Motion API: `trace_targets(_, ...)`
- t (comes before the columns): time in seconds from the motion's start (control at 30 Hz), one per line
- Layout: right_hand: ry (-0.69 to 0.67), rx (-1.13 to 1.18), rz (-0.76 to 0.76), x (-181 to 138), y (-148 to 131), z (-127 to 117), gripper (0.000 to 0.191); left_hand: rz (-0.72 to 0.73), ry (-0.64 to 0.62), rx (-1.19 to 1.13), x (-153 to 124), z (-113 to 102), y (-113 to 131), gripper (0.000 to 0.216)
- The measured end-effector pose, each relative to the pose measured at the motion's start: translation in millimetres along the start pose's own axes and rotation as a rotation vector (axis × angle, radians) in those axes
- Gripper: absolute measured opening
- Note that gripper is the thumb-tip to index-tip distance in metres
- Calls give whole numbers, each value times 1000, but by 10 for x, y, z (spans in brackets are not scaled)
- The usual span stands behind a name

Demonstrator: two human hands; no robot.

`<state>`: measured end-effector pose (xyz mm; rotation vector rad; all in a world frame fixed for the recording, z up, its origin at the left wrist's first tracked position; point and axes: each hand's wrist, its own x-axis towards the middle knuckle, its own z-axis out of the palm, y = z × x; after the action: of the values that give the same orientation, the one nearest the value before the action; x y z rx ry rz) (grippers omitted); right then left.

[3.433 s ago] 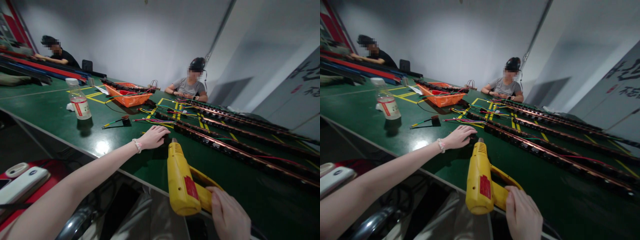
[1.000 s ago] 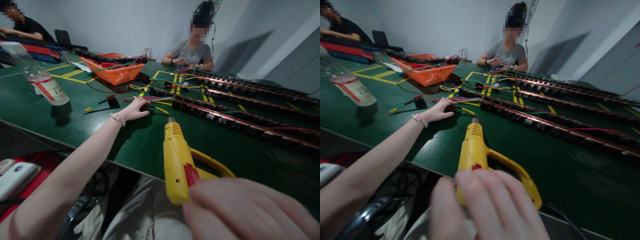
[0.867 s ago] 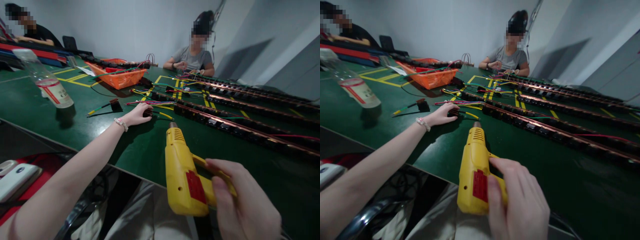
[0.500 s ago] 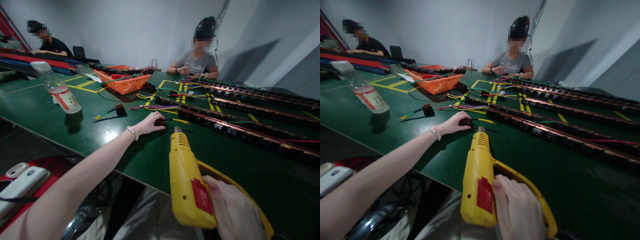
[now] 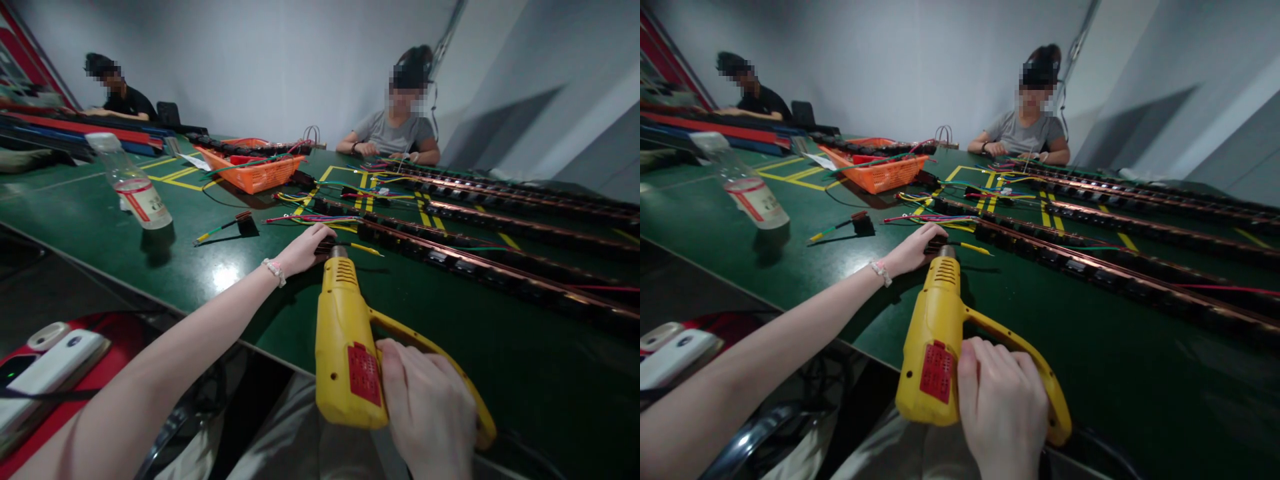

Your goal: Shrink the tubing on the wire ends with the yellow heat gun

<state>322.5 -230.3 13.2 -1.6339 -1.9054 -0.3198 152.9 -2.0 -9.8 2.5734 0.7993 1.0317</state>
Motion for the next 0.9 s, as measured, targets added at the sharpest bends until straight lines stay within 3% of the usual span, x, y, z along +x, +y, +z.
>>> trace_targets(0.3,-1,-23,-89,4,64,-26,37,108,-35,143,-9,-24,18,65)
trace_targets(0.53,-89,34,-66,35,83,-50,37,11,-24,43,-60,-131,-14,39)
trace_targets(0.9,-128,9,-115,81,173,-70,38,-60,-85,-24,-46,-69,-111,38)
